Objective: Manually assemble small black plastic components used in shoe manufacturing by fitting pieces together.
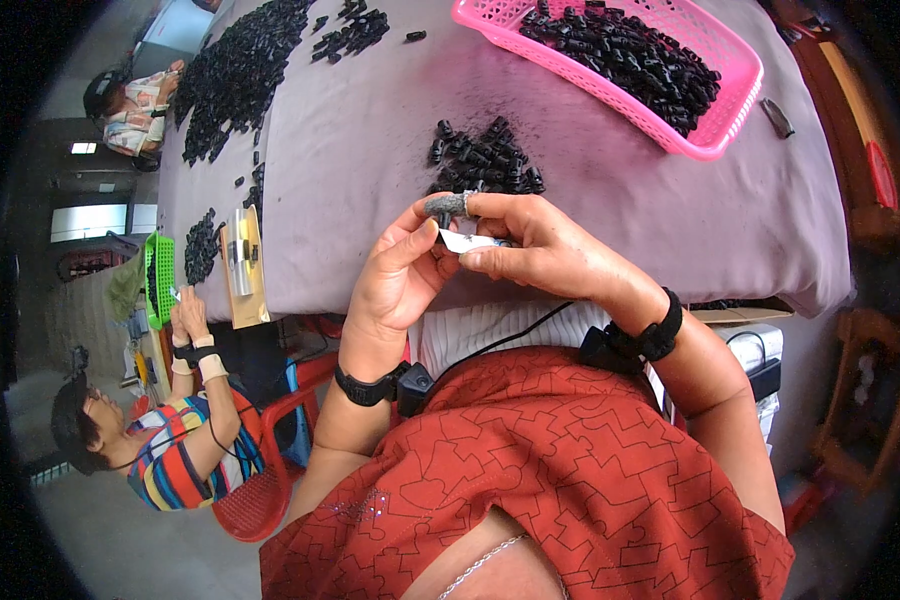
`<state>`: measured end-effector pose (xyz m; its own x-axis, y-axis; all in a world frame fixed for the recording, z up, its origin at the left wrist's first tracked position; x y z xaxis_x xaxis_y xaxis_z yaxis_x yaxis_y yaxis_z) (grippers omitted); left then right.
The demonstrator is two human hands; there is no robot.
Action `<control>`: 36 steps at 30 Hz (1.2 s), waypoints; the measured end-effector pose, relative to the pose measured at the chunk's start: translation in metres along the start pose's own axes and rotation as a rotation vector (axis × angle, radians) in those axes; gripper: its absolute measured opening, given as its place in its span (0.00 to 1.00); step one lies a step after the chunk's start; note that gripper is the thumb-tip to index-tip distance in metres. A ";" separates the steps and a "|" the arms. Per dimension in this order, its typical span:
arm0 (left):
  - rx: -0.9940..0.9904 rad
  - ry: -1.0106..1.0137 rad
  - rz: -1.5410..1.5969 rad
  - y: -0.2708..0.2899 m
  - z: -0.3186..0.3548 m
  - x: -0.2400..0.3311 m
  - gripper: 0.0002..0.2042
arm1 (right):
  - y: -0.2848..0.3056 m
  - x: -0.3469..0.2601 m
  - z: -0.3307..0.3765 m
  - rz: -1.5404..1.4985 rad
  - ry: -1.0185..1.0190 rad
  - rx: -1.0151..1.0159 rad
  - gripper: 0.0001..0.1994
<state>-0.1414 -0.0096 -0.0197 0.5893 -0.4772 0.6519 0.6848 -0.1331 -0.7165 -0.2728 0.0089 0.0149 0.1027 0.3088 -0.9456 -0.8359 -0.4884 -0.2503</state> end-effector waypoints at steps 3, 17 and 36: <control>-0.066 0.018 -0.024 0.001 -0.001 0.000 0.16 | 0.006 0.008 -0.004 -0.047 -0.004 -0.010 0.20; 0.038 -0.068 -0.037 0.010 0.005 0.019 0.14 | 0.019 0.008 -0.003 -0.048 -0.047 0.161 0.10; 0.070 -0.082 -0.024 0.010 0.007 0.025 0.15 | 0.017 0.009 -0.004 -0.015 -0.061 0.162 0.10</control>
<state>-0.1172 -0.0170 -0.0092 0.6035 -0.4018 0.6887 0.7256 -0.0815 -0.6833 -0.2838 0.0002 0.0012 0.0873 0.3667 -0.9262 -0.9108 -0.3472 -0.2233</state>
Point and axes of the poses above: each hand's wrist, its own z-axis away from the middle knuckle, its own y-axis out of the back of the hand, x = y × z, the point moved 7 cm from there along -z, towards the middle knuckle, and after that the axes turned 9 degrees about -y, right-handed, at the moved point
